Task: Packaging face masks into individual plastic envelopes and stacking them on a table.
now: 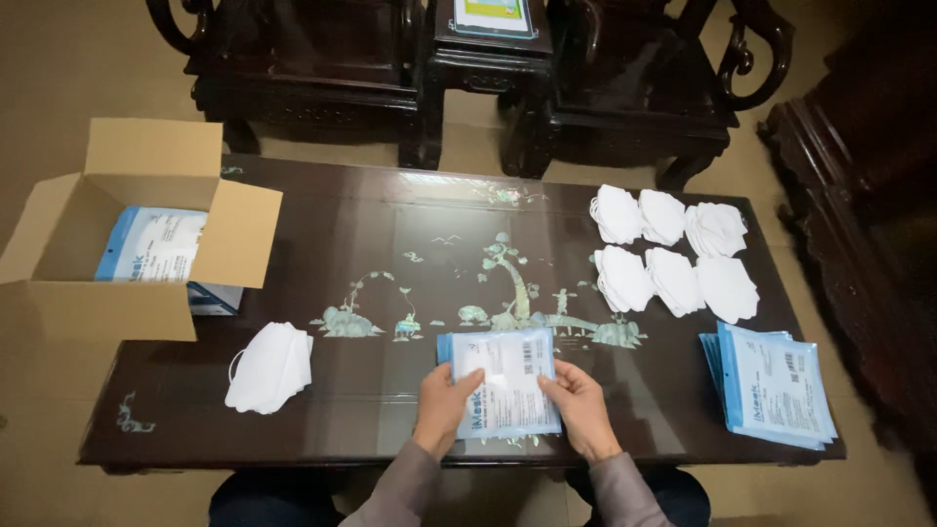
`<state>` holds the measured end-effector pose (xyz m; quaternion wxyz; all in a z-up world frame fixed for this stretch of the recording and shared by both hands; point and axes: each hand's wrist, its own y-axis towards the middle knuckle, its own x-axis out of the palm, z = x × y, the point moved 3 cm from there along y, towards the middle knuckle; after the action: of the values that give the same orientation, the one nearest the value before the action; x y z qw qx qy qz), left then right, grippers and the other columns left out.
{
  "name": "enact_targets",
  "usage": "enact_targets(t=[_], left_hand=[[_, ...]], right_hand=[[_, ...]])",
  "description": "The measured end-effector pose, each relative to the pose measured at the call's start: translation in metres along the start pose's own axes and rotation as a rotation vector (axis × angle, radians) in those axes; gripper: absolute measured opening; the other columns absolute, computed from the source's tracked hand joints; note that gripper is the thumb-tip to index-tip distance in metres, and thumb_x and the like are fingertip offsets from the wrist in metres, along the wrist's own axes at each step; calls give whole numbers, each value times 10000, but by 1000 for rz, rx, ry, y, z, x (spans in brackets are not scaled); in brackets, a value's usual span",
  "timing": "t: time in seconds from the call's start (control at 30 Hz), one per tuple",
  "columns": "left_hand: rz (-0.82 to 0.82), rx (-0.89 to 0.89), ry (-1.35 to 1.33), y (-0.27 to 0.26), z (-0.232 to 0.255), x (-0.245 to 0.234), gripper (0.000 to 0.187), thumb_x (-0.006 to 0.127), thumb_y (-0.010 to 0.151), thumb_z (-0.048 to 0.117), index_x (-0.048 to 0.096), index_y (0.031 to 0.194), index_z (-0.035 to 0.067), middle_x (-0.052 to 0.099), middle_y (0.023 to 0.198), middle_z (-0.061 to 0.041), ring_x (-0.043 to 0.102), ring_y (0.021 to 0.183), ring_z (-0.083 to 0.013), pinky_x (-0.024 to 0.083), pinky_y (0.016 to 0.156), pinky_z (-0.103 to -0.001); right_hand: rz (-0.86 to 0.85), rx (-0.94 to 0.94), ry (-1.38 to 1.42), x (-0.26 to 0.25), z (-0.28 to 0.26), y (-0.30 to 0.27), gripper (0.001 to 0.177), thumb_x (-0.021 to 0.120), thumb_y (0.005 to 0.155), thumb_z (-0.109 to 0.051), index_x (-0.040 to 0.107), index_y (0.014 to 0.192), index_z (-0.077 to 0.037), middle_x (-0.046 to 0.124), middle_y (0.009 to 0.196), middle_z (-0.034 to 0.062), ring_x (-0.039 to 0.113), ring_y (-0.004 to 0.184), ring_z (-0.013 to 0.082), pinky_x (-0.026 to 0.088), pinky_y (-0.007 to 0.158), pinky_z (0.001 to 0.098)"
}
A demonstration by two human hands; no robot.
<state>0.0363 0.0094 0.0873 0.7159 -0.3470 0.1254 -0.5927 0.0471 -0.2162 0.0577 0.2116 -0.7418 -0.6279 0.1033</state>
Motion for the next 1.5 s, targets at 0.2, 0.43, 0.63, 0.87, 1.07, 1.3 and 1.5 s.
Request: enact_targets(t=[0.2, 0.43, 0.63, 0.87, 1.07, 1.3, 1.5], left_hand=[[51, 8, -23, 33, -33, -8, 177, 690, 956, 190, 664, 995, 19, 762, 1007, -135, 709, 841, -227, 546, 692, -383], [133, 229, 241, 35, -35, -8, 547, 733, 984, 250, 259, 720, 180, 207, 682, 42, 204, 604, -109, 197, 590, -322], [175, 754, 846, 18, -30, -5, 668, 569, 967, 178, 319, 1576, 65, 373, 1610, -183, 346, 1471, -352, 295, 1186, -475], [140, 976, 1450, 44, -48, -22, 497, 360, 1065, 309, 434, 1520, 125, 268, 1650, -180, 200, 1530, -388, 134, 1204, -633], [449, 1001, 1507, 44, -25, -92, 516, 481, 1005, 393, 519, 1463, 159, 334, 1638, -176, 284, 1525, -372, 229, 1199, -632], [556, 989, 1585, 44, -26, -102, 553, 476, 999, 445, 521, 1486, 187, 391, 1617, -160, 339, 1509, -343, 252, 1218, -584], [506, 989, 1523, 36, -16, -96, 540, 529, 989, 416, 552, 1461, 154, 408, 1590, -191, 336, 1489, -367, 221, 1204, -582]], right_hand=[[256, -141, -361, 2, 16, 12, 425, 768, 868, -152, 718, 1280, -58, 812, 1071, 97, 724, 934, 147, 588, 871, 308], [3, -1046, -985, 62, 14, -21, 578, 642, 983, -260, 483, 1472, 4, 488, 1544, 227, 466, 1418, 415, 376, 1184, 521], [-68, -820, -1462, 76, 53, -10, 565, 306, 1090, -384, 325, 1594, -128, 176, 1684, 209, 114, 1569, 380, 62, 1239, 579], [-77, -729, -1474, 74, 40, -15, 562, 334, 1076, -377, 333, 1587, -142, 180, 1683, 167, 100, 1559, 359, 51, 1237, 576], [14, -629, -1344, -17, 38, 10, 591, 431, 1038, -396, 388, 1561, -126, 188, 1687, 196, 124, 1575, 357, 55, 1248, 580], [138, -598, -1319, -135, 29, 38, 571, 462, 1000, -376, 503, 1497, -99, 339, 1649, 171, 241, 1564, 332, 165, 1232, 565], [392, -1100, -1514, -153, 20, 34, 432, 580, 981, -338, 663, 1353, -134, 579, 1494, 244, 553, 1353, 484, 450, 991, 606]])
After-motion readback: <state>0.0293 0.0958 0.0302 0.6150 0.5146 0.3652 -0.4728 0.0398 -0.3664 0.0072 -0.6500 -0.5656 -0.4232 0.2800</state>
